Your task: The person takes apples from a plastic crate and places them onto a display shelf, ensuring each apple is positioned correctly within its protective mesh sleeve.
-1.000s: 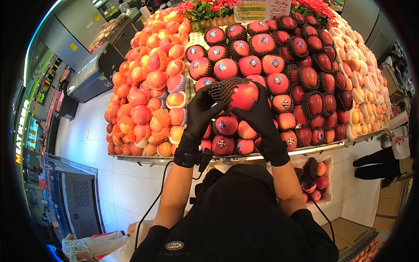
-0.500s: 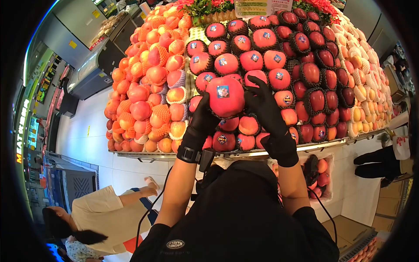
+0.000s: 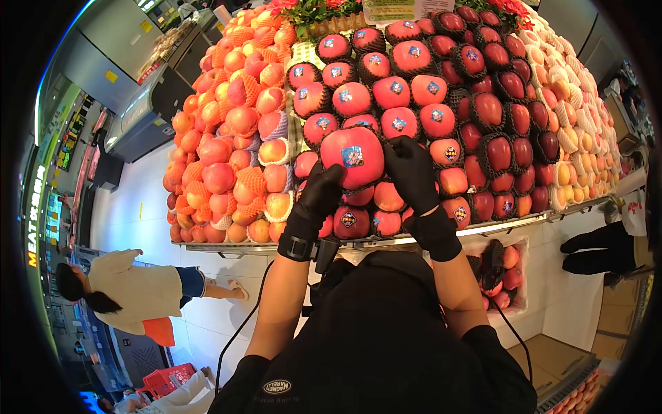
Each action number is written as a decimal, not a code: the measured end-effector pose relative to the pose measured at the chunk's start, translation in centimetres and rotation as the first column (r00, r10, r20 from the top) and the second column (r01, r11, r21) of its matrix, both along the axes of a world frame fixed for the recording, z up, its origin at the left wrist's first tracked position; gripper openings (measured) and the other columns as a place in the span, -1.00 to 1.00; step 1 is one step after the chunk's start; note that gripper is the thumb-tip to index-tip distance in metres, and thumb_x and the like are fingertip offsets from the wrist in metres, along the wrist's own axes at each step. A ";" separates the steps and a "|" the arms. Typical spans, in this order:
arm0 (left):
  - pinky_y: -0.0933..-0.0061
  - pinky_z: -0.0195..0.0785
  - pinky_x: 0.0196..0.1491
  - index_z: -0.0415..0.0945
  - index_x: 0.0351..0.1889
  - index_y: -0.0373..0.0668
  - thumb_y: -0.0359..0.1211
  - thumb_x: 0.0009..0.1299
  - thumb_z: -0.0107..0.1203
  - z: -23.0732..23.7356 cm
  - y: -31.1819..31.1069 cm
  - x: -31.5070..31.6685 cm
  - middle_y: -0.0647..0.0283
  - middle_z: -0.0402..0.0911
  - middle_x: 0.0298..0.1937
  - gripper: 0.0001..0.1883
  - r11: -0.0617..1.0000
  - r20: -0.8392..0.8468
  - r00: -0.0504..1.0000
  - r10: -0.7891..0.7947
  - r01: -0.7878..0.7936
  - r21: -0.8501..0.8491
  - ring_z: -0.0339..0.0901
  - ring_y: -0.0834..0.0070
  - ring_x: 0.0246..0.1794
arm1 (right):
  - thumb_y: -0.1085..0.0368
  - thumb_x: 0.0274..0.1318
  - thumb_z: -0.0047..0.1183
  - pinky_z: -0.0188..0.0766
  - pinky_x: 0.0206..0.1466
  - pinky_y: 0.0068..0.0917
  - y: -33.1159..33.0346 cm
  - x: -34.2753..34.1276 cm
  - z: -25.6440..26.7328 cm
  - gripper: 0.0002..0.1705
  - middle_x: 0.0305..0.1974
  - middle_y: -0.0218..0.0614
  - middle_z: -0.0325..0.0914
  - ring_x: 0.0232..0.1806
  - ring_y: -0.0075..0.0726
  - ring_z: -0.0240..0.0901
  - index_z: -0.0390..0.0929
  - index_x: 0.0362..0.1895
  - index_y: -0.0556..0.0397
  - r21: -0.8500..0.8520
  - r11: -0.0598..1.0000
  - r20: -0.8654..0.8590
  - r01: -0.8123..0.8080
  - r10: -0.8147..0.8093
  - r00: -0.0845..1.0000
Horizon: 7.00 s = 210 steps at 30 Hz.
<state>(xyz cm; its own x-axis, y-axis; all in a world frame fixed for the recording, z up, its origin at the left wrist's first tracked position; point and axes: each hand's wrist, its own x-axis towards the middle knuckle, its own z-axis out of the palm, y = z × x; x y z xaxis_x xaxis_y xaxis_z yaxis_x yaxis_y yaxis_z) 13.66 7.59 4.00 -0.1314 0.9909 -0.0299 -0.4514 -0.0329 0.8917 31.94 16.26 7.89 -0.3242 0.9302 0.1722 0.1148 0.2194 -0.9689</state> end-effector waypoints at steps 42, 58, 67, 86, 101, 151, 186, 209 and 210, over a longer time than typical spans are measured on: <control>0.38 0.44 0.00 0.20 0.28 -0.25 -0.32 0.21 0.32 3.9 0.4 1.5 0.12 0.47 0.07 -0.29 0.993 -0.344 0.933 0.108 -0.088 0.075 0.47 0.41 0.02 | 0.34 0.08 0.12 0.31 0.26 -0.33 -1.0 -0.2 -1.9 -0.33 0.17 -0.17 0.36 0.20 -0.30 0.32 0.21 0.30 0.16 -0.169 0.925 -0.561 -0.340 0.193 0.805; 0.33 0.37 0.15 0.14 0.26 -0.20 -0.41 0.12 0.40 1.7 0.5 3.2 0.13 0.34 0.14 -0.21 0.928 -0.358 0.872 0.334 -0.238 0.287 0.36 0.36 0.15 | 0.03 0.33 -0.08 0.34 0.24 -0.33 -0.4 -0.6 -7.0 -0.50 0.08 -0.26 0.42 0.13 -0.33 0.38 0.36 0.14 0.15 -0.235 0.913 -0.646 -0.335 0.111 0.755; 0.41 0.44 0.01 0.15 0.28 -0.17 -0.44 0.19 0.33 2.7 0.5 3.7 0.17 0.35 0.10 -0.28 0.942 -0.277 0.907 0.318 -0.267 0.205 0.43 0.41 0.02 | 0.00 0.31 -0.03 0.47 0.15 -0.26 -2.1 -1.5 -2.0 -0.41 0.08 -0.16 0.45 0.09 -0.22 0.45 0.29 0.21 0.18 -0.362 0.785 -0.845 -0.503 -0.048 0.533; 0.59 0.37 -0.20 0.43 -0.04 -0.20 -0.40 0.39 0.16 4.1 0.2 2.3 0.37 0.52 -0.21 -0.77 0.953 -0.359 0.885 0.296 -0.247 0.175 0.46 0.65 -0.24 | 0.35 0.13 0.07 0.40 0.17 -0.33 -1.5 -0.4 -1.7 -0.42 0.12 -0.18 0.41 0.13 -0.30 0.39 0.26 0.25 0.18 -0.315 0.877 -0.671 -0.363 0.064 0.738; 0.61 0.35 -0.43 0.51 -0.16 -0.33 -0.52 0.34 0.14 6.0 -0.6 3.6 0.33 0.56 -0.44 -0.86 0.909 -0.323 0.850 0.416 -0.385 0.158 0.47 0.65 -0.51 | 0.40 0.00 0.19 0.39 0.21 -0.31 -1.8 0.1 -0.9 -0.26 0.17 -0.19 0.36 0.18 -0.26 0.35 0.21 0.30 0.12 -0.239 0.946 -0.567 -0.218 0.047 0.823; 0.48 0.35 -0.04 0.54 -0.22 -0.24 -0.32 0.30 0.23 8.0 0.7 2.1 0.34 0.57 -0.25 -0.80 0.976 -0.669 0.716 0.196 -0.077 0.204 0.47 0.61 -0.25 | 0.39 -0.32 0.46 0.32 0.27 -0.31 -2.0 0.4 -1.6 0.10 0.19 -0.22 0.33 0.25 -0.31 0.26 0.07 0.36 0.08 0.075 0.933 -0.317 -0.353 0.358 0.878; 0.35 0.33 0.18 0.15 0.36 -0.22 -0.16 0.42 0.12 1.6 0.0 2.0 0.18 0.39 0.22 -0.36 0.998 -0.237 0.971 0.021 -0.035 -0.053 0.38 0.41 0.16 | 0.26 0.12 0.15 0.29 0.26 -0.36 -0.5 0.8 -1.8 -0.29 0.18 -0.18 0.32 0.22 -0.30 0.27 0.17 0.32 0.12 -0.240 0.907 -0.457 -0.347 0.210 0.864; 0.22 0.36 0.21 0.17 0.34 -0.21 -0.23 0.43 0.06 -0.4 -0.2 -1.2 0.14 0.42 0.21 -0.43 0.999 0.243 0.969 -0.046 0.045 0.009 0.43 0.34 0.19 | 0.27 0.21 0.00 0.37 -0.28 -0.29 -1.0 -4.6 -0.7 -0.79 -0.37 -0.04 0.56 -0.39 -0.03 0.47 0.56 -0.28 0.19 0.166 0.966 0.084 0.201 -0.217 0.973; 0.22 0.37 0.20 0.17 0.34 -0.20 -0.23 0.42 0.06 -0.4 -0.2 -1.5 0.14 0.42 0.21 -0.43 1.000 0.231 0.973 -0.022 0.019 0.017 0.44 0.34 0.18 | 0.28 0.20 0.00 0.38 -0.28 -0.27 -1.2 -4.7 -0.4 -0.80 -0.38 -0.03 0.55 -0.39 0.01 0.48 0.57 -0.28 0.17 0.190 0.961 0.129 0.199 -0.226 0.966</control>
<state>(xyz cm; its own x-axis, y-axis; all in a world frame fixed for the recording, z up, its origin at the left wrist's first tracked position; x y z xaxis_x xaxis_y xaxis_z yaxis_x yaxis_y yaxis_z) 12.21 7.44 3.59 -0.1024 0.9938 -0.0425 -0.6457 -0.0339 0.7628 27.19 15.10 7.49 -0.1563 0.9402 0.3026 0.3166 0.3379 -0.8864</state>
